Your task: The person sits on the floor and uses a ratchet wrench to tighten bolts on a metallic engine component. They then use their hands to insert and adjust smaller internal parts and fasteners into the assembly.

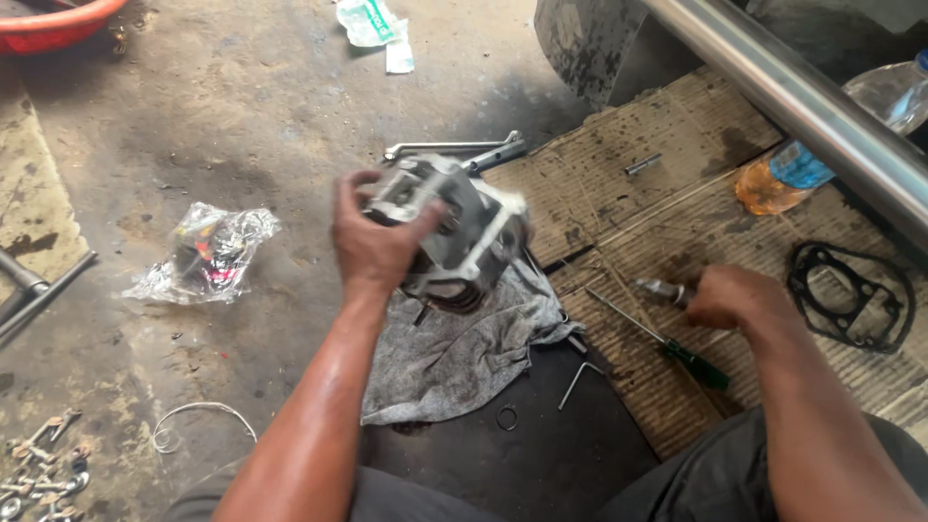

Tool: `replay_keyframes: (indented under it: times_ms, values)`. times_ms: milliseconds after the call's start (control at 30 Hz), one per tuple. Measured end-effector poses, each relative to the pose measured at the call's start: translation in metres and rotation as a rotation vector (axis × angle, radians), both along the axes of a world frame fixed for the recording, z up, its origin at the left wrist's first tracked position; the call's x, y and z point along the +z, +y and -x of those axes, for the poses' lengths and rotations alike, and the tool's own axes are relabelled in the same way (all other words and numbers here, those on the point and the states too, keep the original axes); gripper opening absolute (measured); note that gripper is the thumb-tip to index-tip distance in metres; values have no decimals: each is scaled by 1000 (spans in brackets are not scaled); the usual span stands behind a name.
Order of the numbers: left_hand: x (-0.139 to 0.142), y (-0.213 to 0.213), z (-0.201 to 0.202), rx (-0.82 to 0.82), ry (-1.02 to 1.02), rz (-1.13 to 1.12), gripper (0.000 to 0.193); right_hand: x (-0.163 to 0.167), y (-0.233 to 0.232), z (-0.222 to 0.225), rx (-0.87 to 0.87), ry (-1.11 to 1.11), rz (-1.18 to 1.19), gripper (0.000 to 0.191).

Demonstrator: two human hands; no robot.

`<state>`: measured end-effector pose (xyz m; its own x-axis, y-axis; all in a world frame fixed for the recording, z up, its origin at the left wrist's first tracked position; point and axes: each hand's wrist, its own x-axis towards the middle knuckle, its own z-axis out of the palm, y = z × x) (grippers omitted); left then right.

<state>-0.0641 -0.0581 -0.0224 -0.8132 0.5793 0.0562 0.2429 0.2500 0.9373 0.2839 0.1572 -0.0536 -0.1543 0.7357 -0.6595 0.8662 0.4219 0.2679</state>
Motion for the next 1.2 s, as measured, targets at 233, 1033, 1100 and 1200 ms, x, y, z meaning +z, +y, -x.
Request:
replay_keyframes:
  times_ms: [233, 1033, 1100, 1200]
  values:
    - [5, -9, -10, -96, -832, -758, 69, 2, -12, 17, -30, -23, 49, 55]
    - [-6, 3, -42, -83, 541, 585, 71, 2, -3, 18, 20, 226, -41, 72]
    - [1, 2, -46, -224, 536, 746, 82, 0, -6, 23, 5, 212, -37, 70]
    - [9, 3, -30, -418, 511, 840, 104, -3, -8, 25, 28, 231, -18, 62]
